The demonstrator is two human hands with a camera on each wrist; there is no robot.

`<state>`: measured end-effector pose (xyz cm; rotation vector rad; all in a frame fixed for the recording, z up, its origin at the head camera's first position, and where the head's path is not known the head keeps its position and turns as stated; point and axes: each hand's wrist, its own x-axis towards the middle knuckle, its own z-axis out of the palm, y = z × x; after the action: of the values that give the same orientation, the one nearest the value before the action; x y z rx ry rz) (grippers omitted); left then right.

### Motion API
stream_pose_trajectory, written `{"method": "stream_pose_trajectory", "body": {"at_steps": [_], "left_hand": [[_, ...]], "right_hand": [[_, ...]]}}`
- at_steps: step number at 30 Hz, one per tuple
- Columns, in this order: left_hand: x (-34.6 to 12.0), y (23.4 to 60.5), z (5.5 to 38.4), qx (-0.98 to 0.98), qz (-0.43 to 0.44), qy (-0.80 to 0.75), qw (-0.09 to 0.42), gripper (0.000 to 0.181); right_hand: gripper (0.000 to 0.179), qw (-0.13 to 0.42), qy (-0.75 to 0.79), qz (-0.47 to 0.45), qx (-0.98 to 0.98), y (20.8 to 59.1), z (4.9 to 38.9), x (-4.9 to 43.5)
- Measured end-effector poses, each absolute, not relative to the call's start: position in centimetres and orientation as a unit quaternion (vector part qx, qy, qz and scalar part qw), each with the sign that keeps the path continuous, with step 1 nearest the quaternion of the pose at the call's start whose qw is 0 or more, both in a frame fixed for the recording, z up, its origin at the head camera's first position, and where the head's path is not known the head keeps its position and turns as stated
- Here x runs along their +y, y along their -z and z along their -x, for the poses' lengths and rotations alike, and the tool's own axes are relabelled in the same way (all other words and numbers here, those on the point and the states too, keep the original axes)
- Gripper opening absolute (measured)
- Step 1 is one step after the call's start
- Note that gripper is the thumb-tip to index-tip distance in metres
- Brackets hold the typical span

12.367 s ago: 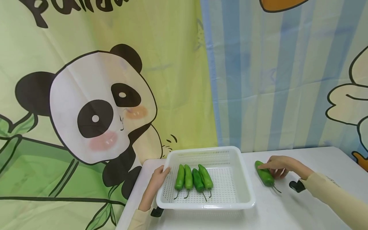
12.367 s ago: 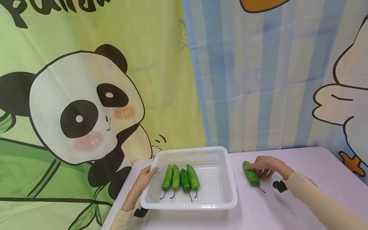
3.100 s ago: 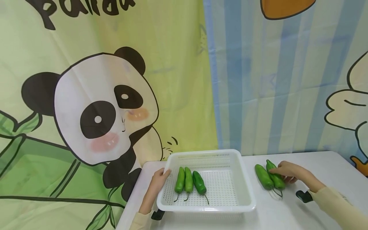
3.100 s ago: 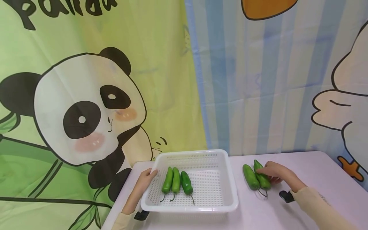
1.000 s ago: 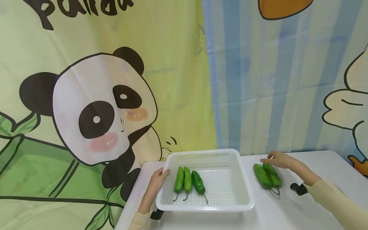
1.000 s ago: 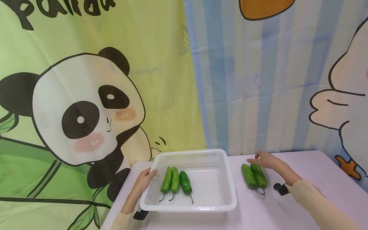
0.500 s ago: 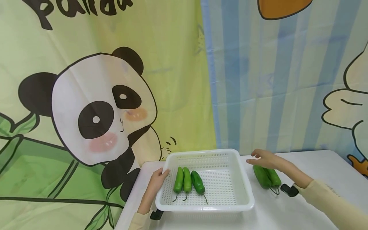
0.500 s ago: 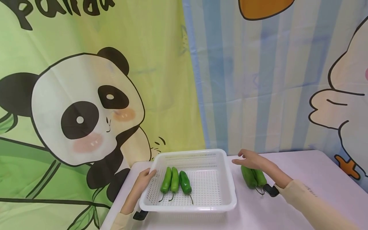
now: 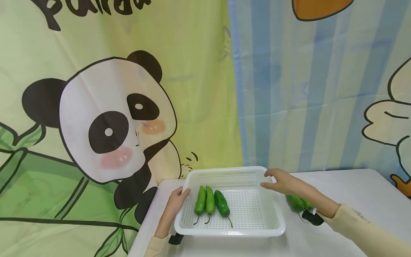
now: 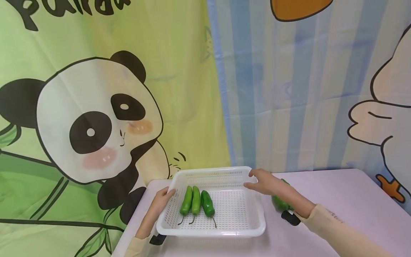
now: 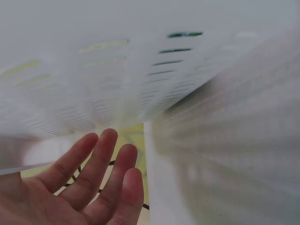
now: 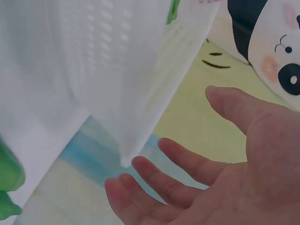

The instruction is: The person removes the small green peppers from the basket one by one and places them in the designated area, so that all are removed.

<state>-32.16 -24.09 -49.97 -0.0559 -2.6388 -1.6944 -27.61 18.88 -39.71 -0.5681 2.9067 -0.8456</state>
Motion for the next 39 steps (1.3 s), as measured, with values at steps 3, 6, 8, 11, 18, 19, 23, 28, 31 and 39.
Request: {"method": "stream_pose_trajectory", "body": {"at_steps": [3, 6, 8, 11, 18, 19, 23, 28, 31, 39], "left_hand": [[-24.1, 49.9, 32.2, -0.840, 0.018, 0.542, 0.001, 0.045], [-24.1, 49.9, 32.2, -0.841, 0.020, 0.541, 0.001, 0.044], [-24.1, 49.9, 32.2, -0.841, 0.018, 0.540, 0.002, 0.044], [-24.1, 49.8, 32.1, -0.841, 0.018, 0.541, 0.003, 0.044], [-24.1, 49.9, 32.2, -0.837, 0.024, 0.547, 0.004, 0.044], [-24.1, 49.9, 32.2, -0.837, 0.023, 0.547, 0.003, 0.044], [-24.1, 49.9, 32.2, -0.837, 0.020, 0.546, 0.001, 0.045], [-24.1, 49.9, 32.2, -0.838, 0.018, 0.545, -0.005, 0.047], [-24.0, 49.8, 32.1, -0.837, 0.014, 0.547, -0.008, 0.046], [-23.9, 49.7, 32.1, -0.841, 0.016, 0.541, -0.003, 0.047]], "right_hand": [[0.051, 0.000, 0.249, 0.190, 0.950, 39.5, 27.1, 17.6], [0.047, -0.021, 0.226, 0.186, 0.956, 39.6, 26.6, 16.4], [0.045, -0.023, 0.216, 0.184, 0.959, 39.6, 26.5, 15.5], [0.044, -0.016, 0.209, 0.189, 0.959, 39.5, 26.4, 14.4], [0.041, 0.000, 0.222, 0.208, 0.953, 39.3, 27.0, 12.4], [0.040, 0.003, 0.223, 0.211, 0.952, 39.3, 27.1, 12.1], [0.037, 0.018, 0.234, 0.221, 0.947, 39.2, 27.7, 11.4], [0.034, 0.034, 0.244, 0.239, 0.939, 39.5, 28.6, 10.5], [0.031, 0.044, 0.248, 0.244, 0.936, 39.7, 29.1, 9.9], [0.029, 0.089, 0.254, 0.228, 0.936, 40.5, 30.5, 8.0]]}}
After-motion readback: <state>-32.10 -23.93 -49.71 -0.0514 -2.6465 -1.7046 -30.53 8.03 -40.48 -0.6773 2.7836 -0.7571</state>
